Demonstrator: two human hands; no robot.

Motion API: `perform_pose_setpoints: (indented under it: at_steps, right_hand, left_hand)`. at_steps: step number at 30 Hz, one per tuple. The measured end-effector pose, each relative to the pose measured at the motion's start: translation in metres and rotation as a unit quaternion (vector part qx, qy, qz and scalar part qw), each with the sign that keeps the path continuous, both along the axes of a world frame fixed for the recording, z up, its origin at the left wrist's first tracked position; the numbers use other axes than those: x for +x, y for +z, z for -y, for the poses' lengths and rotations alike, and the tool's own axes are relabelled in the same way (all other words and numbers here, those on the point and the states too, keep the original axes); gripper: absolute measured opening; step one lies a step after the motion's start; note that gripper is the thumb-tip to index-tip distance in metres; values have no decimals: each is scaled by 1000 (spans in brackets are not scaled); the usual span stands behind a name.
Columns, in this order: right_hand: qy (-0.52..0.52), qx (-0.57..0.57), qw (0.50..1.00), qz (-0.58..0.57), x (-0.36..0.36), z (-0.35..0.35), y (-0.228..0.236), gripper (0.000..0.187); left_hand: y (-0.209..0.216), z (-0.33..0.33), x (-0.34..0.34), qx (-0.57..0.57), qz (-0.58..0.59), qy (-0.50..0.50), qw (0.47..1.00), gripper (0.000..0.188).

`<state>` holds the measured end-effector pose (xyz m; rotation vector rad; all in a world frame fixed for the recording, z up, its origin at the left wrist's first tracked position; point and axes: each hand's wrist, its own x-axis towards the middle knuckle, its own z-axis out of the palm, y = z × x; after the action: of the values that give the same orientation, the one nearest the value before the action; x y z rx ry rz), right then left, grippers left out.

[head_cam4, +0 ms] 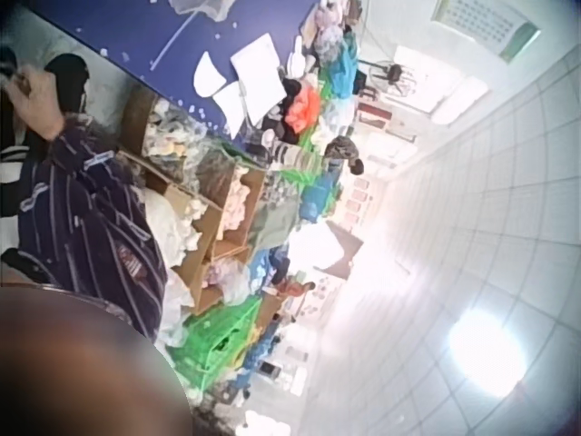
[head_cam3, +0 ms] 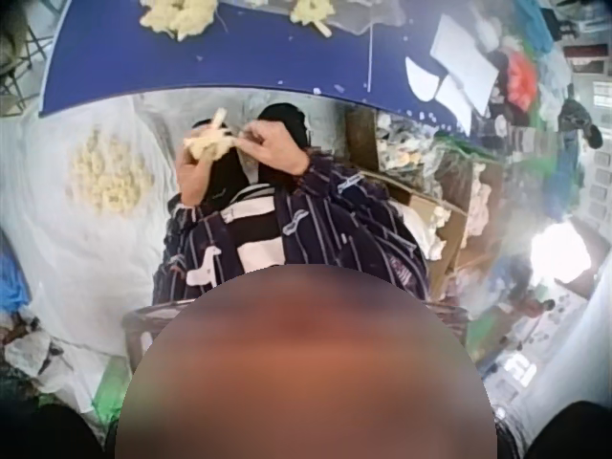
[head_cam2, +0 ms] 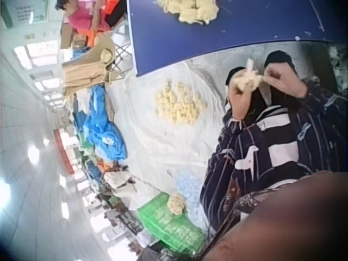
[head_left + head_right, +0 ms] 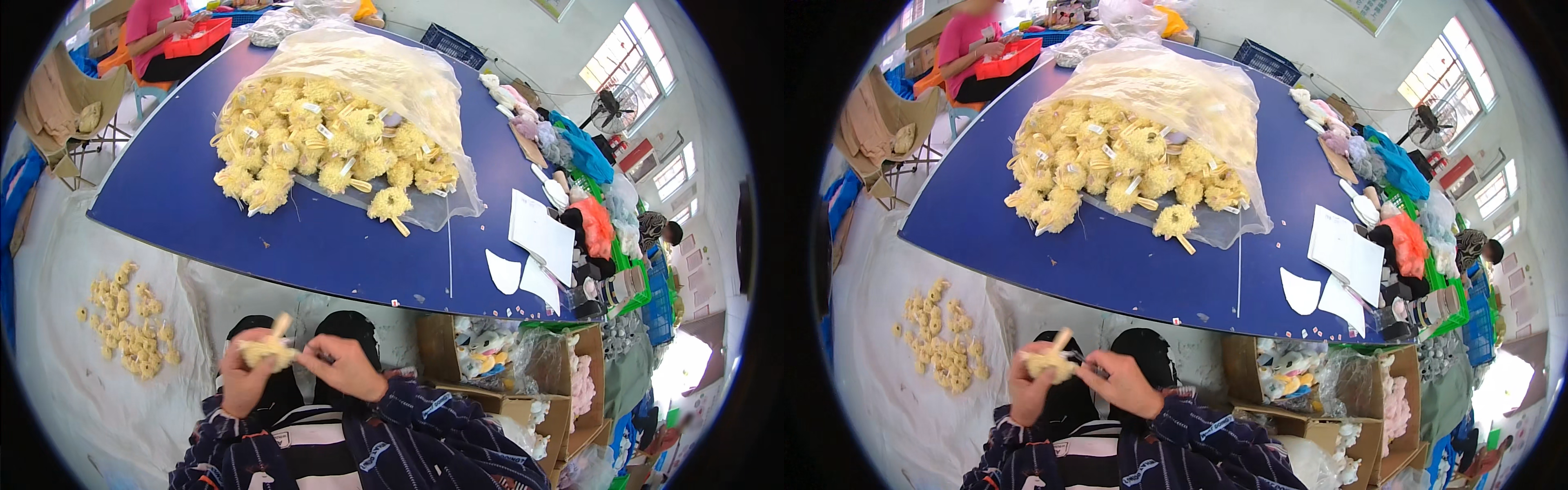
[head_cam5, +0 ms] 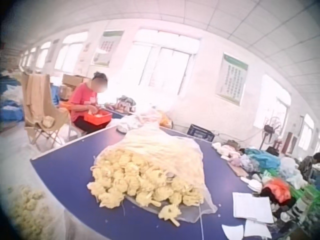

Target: The person sits on the floor and repeatedly picks up small yellow fluffy decorative items from a blue table. Using scissors, they trim the edges of each item and place the finished pieces back on the table. The process is repeated for multiple items in a consistent sequence.

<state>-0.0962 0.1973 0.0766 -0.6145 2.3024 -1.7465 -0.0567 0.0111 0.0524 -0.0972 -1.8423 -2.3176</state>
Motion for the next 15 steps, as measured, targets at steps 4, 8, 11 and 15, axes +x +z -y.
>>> perform_pose_setpoints:
  at_steps: [4,8,11,15]
  right_hand:
    - [-108,37,972,-204,-71,-25,49,17]
    - [-327,155,867,-342,-147,-63,59,33]
    - [-341,247,870,-257,-185,-79,40,38]
    - [-280,193,922,-185,-183,-65,35,39]
  left_hand:
    - [-26,110,11,-202,14,252,946,40]
    - [14,131,6,-248,-39,471,846,38]
    - [10,110,4,-126,0,304,944,34]
    - [10,49,-3,-52,59,97,992,29]
